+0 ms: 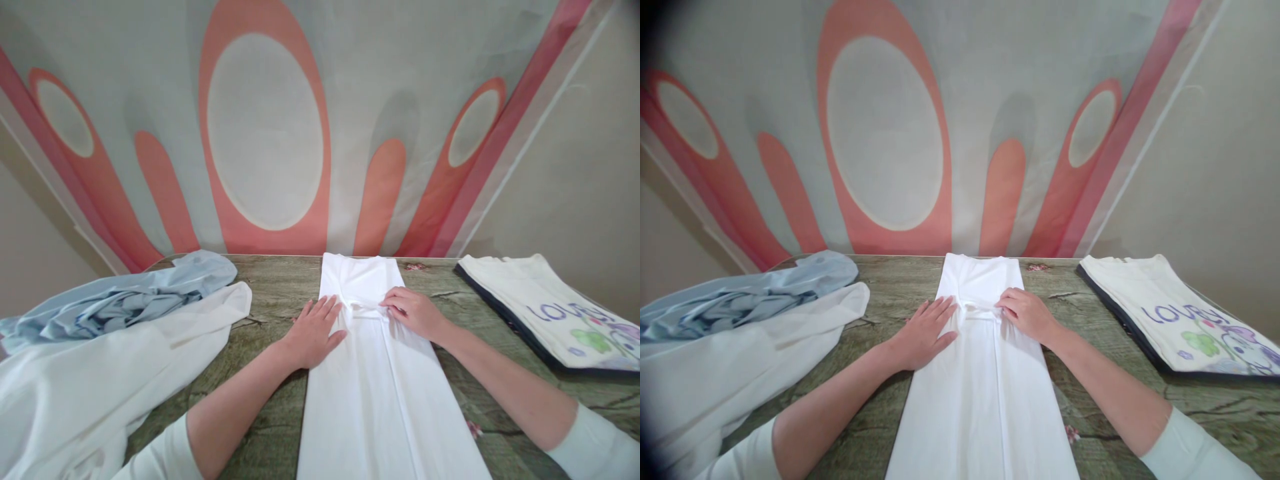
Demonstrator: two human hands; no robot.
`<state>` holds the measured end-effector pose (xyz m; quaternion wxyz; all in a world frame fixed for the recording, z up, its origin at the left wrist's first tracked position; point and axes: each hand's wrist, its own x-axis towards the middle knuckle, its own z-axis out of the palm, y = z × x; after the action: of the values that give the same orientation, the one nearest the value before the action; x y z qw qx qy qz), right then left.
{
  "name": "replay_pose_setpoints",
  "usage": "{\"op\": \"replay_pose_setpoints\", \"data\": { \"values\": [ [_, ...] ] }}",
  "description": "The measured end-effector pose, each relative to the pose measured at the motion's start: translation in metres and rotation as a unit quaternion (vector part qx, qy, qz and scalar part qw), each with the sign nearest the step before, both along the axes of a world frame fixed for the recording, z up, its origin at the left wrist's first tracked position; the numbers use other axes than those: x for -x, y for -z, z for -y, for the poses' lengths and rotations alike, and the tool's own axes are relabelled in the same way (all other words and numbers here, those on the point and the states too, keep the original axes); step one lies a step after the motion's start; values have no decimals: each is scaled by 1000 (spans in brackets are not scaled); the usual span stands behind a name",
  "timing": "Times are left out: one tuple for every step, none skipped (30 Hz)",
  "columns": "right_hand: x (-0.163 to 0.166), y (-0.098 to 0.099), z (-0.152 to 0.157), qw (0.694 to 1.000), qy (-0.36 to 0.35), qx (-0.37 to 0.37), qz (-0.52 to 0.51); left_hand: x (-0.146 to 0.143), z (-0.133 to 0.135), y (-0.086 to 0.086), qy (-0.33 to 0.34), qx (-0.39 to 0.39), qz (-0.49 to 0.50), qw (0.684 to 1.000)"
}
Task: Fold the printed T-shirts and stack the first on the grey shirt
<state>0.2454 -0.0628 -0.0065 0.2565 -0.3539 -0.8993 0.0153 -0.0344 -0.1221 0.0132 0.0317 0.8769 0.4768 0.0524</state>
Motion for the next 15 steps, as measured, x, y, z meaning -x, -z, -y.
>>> {"op": "replay_pose_setpoints", "data": {
  "values": [
    [0,0,1,1000,2,3,-2,0,0,0,0,1,-1,1000],
    [1,0,1,1000,3,4,-5,0,0,0,0,2,-1,1000],
    [1,0,3,1000,3,4,-8,0,0,0,0,3,-2,1000],
    [2,-1,4,1000,2,4,-10,0,0,0,-1,3,-2,1000],
    [2,-2,5,1000,0,3,-13,0,0,0,-2,3,-2,1000],
    [2,-4,5,1000,-4,2,-16,0,0,0,-2,2,-1,1000],
    [2,-5,5,1000,-8,1,-19,0,0,1,-2,0,0,1000],
    [2,-7,4,1000,-10,0,-25,1,0,1,-2,-1,1,1000],
    [3,-9,1,1000,-7,3,-30,1,0,1,-3,-2,1,1000],
    [5,-11,-3,999,0,8,-34,1,0,1,-4,-2,1,1000],
    [8,-13,-8,999,9,17,-34,1,1,1,-4,-2,2,1000],
    [14,-15,-14,999,17,29,-28,1,1,1,-4,-2,2,1000],
    [21,-16,-21,999,22,42,-19,2,1,0,-3,-4,3,1000],
    [31,-16,-28,998,23,54,-5,2,1,0,-3,-7,4,1000],
    [41,-15,-35,998,19,64,9,2,0,0,-2,-10,5,1000]
  ]
}}
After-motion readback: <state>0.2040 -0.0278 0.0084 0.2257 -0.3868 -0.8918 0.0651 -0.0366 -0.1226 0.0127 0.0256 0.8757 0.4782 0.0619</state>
